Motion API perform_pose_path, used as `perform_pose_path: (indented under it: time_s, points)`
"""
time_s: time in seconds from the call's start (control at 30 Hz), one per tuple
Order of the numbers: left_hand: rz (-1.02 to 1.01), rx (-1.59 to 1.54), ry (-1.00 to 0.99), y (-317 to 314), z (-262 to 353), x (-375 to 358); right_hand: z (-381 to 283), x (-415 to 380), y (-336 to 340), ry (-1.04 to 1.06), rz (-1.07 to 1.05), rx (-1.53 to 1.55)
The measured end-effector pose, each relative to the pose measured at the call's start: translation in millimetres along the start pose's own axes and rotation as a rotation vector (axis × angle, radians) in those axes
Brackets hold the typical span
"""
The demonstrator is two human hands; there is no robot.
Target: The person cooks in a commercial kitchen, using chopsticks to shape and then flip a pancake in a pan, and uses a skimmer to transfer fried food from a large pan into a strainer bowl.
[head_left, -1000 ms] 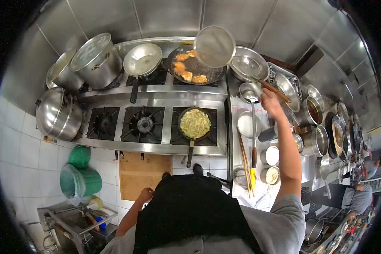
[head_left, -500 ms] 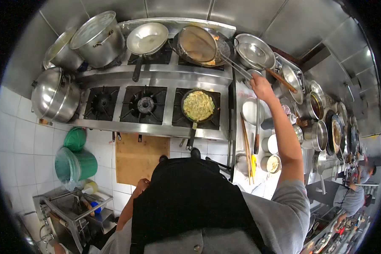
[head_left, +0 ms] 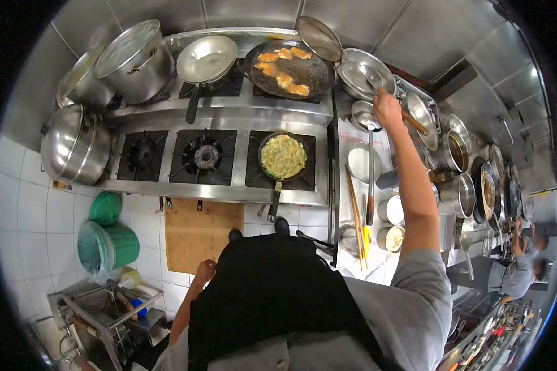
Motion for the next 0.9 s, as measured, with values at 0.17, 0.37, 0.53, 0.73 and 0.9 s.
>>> perform_pose_path:
  time_s: [0.17, 0.37, 0.53, 0.73, 0.9]
  points:
    - [0.031, 0.013, -0.023, -26.2, -42.1, 7.8, 18.1, 23.0, -27.5, -0.037, 0.011, -0.037]
    - [0.006, -0.032, 0.036, -42.6, -95.7, -5.3, 28.5, 35.7, -80.9, 0.029, -0.023, 0.014]
    - [0.010, -0.334, 0.013, -41.0, -110.5, 3.6, 3.7, 37.7, -80.4, 0.030, -0.135, 0.026]
    - [-0.022, 0.134, -0.028, -19.2, -20.8, -9.7, -16.9, 40.1, -48.0, 0.189, -0.155, -0.048]
    - [-0.030, -0.033, 0.052, -55.9, -80.8, 37.4, -7.0, 45.9, -9.9, 0.207, -0.158, -0.020]
Point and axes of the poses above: each hand's wrist, its own x-axis towards the middle knuckle, its own y-axis out of the back of the hand, z = x × y, the point moved 10 cm from there along x, towards the middle knuckle, and after that the axes turned 5 degrees about z, right-handed, at the moved point
